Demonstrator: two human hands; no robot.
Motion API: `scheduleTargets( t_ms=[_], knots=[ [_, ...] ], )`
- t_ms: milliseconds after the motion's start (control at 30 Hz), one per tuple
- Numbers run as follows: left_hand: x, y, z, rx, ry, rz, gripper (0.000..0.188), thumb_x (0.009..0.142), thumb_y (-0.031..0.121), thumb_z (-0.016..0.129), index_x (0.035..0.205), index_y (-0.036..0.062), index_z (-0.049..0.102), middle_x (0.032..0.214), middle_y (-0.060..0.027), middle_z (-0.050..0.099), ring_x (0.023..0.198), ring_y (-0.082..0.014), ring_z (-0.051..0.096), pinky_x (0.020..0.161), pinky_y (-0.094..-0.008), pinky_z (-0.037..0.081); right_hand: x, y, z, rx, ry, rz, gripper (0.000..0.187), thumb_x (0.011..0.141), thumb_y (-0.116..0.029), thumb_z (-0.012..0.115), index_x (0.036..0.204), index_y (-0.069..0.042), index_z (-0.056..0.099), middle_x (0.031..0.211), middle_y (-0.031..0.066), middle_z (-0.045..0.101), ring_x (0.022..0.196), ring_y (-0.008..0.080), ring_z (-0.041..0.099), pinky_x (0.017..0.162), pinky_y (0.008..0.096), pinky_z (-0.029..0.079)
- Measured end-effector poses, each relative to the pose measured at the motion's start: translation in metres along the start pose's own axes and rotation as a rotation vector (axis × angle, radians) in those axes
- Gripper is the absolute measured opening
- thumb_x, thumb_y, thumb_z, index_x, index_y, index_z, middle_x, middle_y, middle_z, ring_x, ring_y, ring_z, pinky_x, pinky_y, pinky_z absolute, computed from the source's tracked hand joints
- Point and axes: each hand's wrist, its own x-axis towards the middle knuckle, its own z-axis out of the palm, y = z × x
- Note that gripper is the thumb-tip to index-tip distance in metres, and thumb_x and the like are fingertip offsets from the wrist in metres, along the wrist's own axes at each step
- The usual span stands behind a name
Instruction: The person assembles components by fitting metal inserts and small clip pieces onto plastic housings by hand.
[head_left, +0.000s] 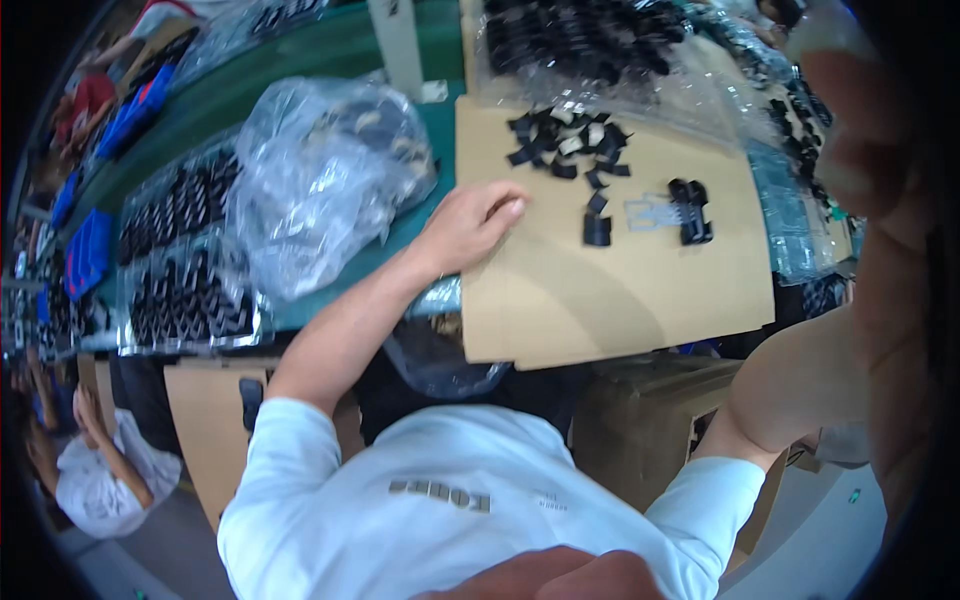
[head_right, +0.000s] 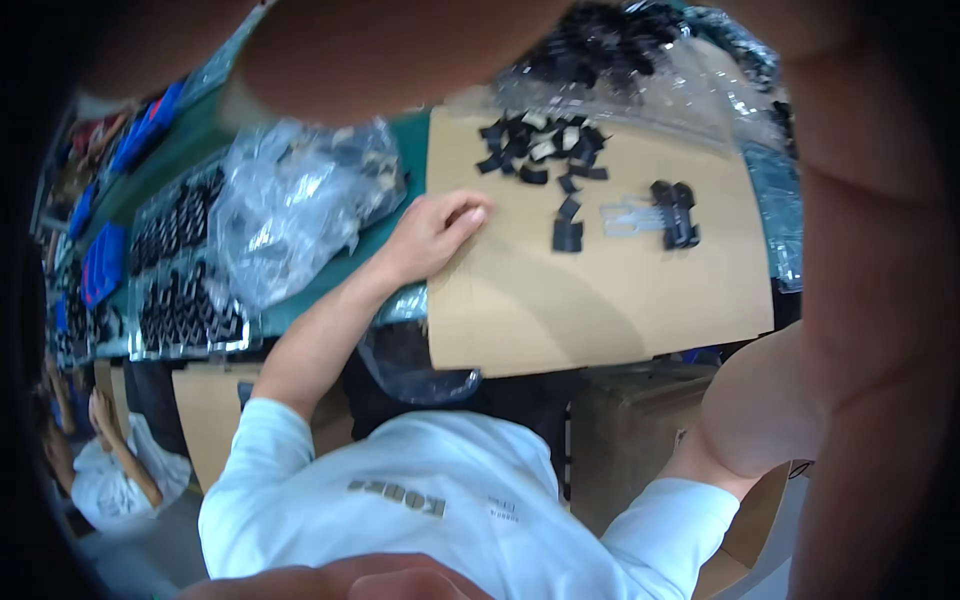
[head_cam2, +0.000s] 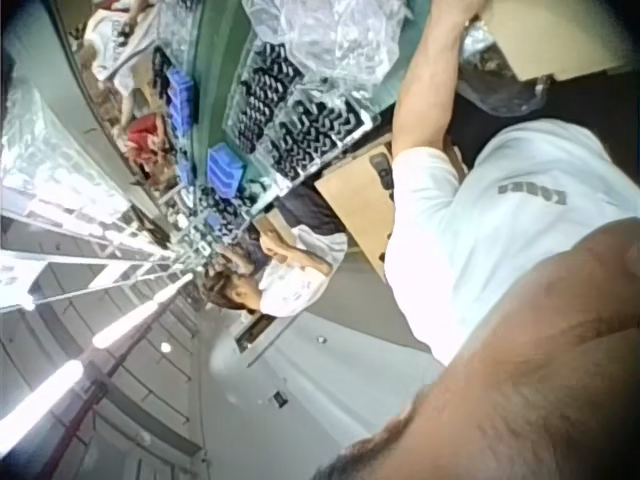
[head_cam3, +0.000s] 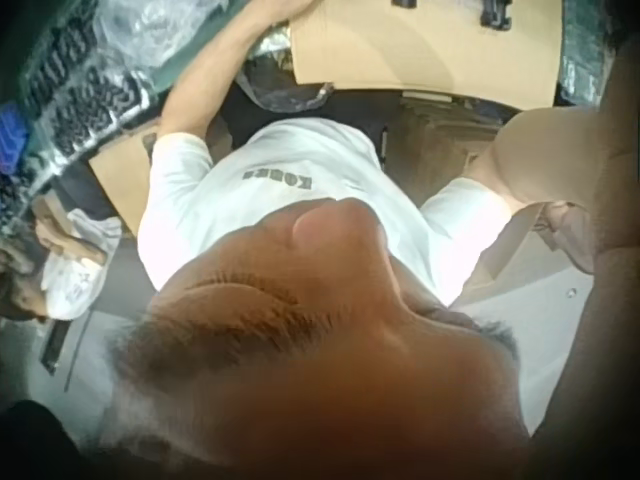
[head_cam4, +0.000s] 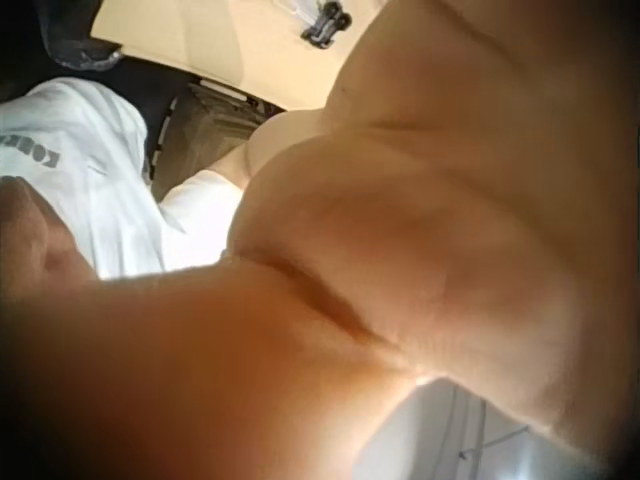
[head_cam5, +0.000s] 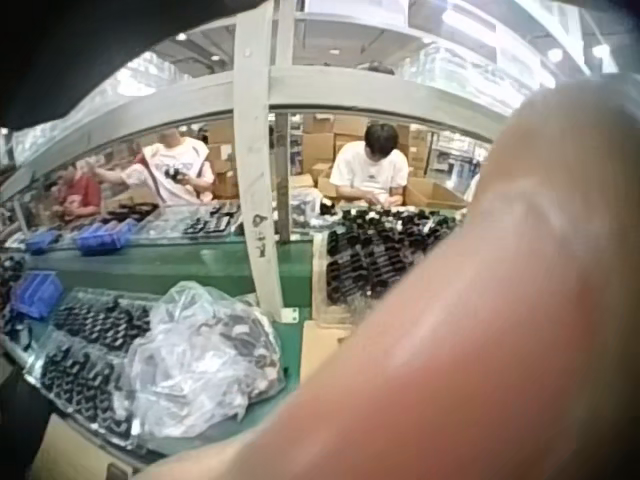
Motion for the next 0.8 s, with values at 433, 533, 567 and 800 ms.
scheduleTargets(
  t_ms=[433, 533, 567, 800],
  knots=[
    [0.006, -0.007, 0.007, -0.023, 0.015, 0.014, 0.021, 0.100, 0.015, 0.062, 0.112, 0.0010, 0.073, 0.082, -0.0035, 0.071, 0.063, -0.0143, 0.056, 0.061, -0.0278, 0.045, 0.015, 0.018, 0.085, -0.037, 0.144, -0.072, 0.054, 0.093, -0.016, 0.066, 0.143, -0.001, 0.052, 0.123, 0.0174, 0.068, 0.102, 0.0216, 0.069, 0.086, 0.0294, 0.056],
    [-0.013, 0.000, 0.004, -0.039, 0.040, 0.007, 0.021, 0.100, 0.015, 0.062, 0.112, 0.0007, 0.073, 0.083, -0.0039, 0.071, 0.065, -0.0144, 0.057, 0.061, -0.0283, 0.046, 0.008, 0.026, 0.096, 0.022, 0.165, -0.028, 0.054, 0.092, -0.015, 0.065, 0.143, -0.002, 0.053, 0.124, 0.0175, 0.068, 0.103, 0.0220, 0.068, 0.087, 0.0300, 0.056],
    [-0.017, 0.001, 0.003, -0.036, 0.033, -0.003, 0.021, 0.100, 0.015, 0.062, 0.112, 0.0007, 0.073, 0.083, -0.0039, 0.071, 0.065, -0.0144, 0.057, 0.061, -0.0283, 0.046, 0.006, 0.029, 0.091, 0.033, 0.175, -0.022, 0.054, 0.092, -0.015, 0.065, 0.143, -0.002, 0.053, 0.124, 0.0175, 0.068, 0.103, 0.0221, 0.068, 0.087, 0.0302, 0.056],
    [-0.007, -0.005, 0.005, -0.061, 0.011, 0.009, 0.023, 0.098, 0.016, 0.062, 0.112, 0.0003, 0.072, 0.088, -0.0064, 0.073, 0.067, -0.0189, 0.060, 0.065, -0.0311, 0.048, 0.061, 0.047, 0.090, -0.018, 0.181, -0.117, 0.053, 0.091, -0.015, 0.065, 0.142, -0.004, 0.055, 0.126, 0.0177, 0.068, 0.105, 0.0229, 0.068, 0.089, 0.0316, 0.055]
  ],
)
